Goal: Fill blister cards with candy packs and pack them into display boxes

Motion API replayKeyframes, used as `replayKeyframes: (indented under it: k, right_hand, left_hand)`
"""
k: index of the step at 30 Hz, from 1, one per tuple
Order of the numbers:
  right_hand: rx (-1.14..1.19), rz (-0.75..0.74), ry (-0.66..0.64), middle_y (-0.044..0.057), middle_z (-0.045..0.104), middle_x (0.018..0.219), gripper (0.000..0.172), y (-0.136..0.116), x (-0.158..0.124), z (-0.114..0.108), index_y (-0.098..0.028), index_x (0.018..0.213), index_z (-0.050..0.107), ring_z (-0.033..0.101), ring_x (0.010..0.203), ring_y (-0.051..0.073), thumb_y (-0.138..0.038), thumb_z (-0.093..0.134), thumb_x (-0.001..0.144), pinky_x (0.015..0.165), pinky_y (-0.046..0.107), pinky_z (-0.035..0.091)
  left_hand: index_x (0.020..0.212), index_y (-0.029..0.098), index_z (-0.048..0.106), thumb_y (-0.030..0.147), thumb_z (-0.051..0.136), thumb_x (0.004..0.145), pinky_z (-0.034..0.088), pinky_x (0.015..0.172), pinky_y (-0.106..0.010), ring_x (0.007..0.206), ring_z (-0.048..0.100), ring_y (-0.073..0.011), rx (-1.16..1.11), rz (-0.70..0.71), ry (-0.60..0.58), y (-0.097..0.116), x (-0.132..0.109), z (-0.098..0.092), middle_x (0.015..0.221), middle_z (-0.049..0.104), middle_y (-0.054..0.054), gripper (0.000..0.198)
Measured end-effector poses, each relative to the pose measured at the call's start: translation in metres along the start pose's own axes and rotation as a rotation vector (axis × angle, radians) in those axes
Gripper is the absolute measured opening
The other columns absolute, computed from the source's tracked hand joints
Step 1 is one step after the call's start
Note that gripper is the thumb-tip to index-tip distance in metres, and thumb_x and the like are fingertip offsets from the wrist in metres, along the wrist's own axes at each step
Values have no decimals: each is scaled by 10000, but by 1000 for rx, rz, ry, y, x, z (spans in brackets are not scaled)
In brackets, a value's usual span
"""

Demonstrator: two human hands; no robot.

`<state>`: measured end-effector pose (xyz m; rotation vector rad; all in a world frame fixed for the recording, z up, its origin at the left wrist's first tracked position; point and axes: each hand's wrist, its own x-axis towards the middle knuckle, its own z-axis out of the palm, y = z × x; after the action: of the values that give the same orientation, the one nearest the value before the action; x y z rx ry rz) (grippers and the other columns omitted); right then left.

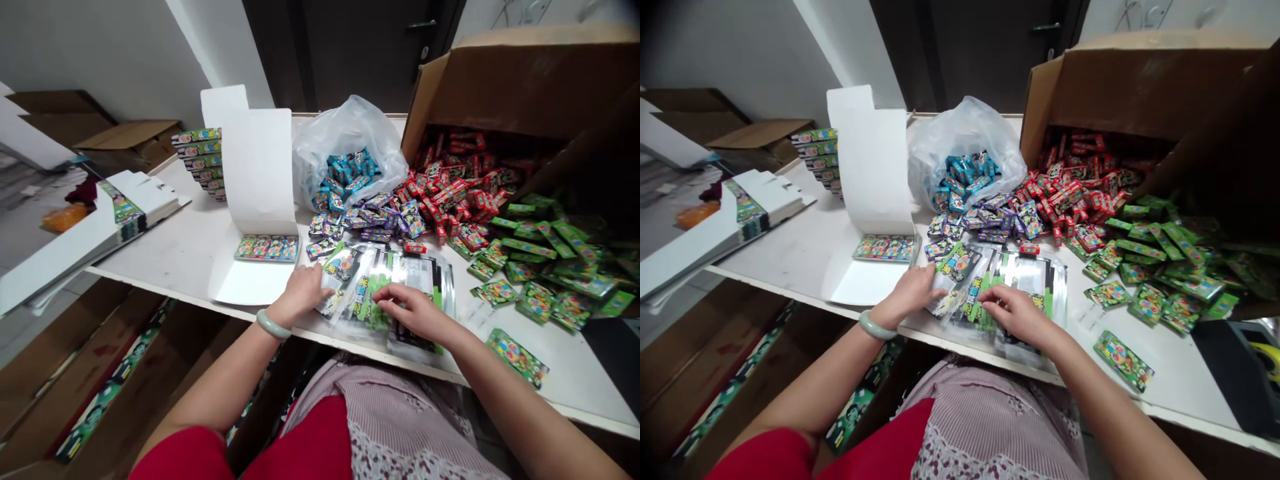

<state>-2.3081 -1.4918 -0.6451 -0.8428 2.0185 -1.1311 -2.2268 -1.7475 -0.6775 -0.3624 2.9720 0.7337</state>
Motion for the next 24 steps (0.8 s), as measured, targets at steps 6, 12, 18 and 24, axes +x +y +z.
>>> replayKeyframes:
  k: [6, 12, 18, 24]
  right_hand:
    - [11, 37, 40, 51, 676, 926, 190, -4, 6, -10, -196, 966, 649, 619, 851, 177, -311, 522, 884, 747, 314, 490]
    - [-152, 74, -11, 74, 682, 962, 180, 6, 17, -6, -202, 997, 656, 627, 855, 199, -269, 522, 897, 764, 340, 498]
    - [-715, -32, -31, 169, 574, 1276, 270, 8, 10, 15, -165, 1123, 663, 492, 1177, 362, -229, 572, 877, 963, 507, 409]
    - [-693, -10, -61, 134, 574, 1321, 353, 5, 8, 21, -173, 1212, 624, 506, 1186, 341, -143, 422, 923, 952, 506, 419]
  left_hand:
    - [1090, 163, 519, 311, 578, 794, 488, 666, -301, 776, 633, -215, -216, -119, -15, -18, 11, -9, 878, 654, -50, 336]
    - [1094, 151, 507, 274, 562, 787, 480, 775, -338, 884, 606, -226, -284, -173, 26, -25, 14, -4, 958, 620, -69, 336]
    - [1075, 154, 524, 281, 582, 777, 462, 802, -411, 875, 604, -280, -252, -202, -26, -12, -1, 3, 894, 621, -85, 329]
    - [1032, 177, 523, 345, 601, 759, 478, 744, -381, 803, 610, -251, -285, -232, -37, -11, -8, 14, 854, 619, -58, 330]
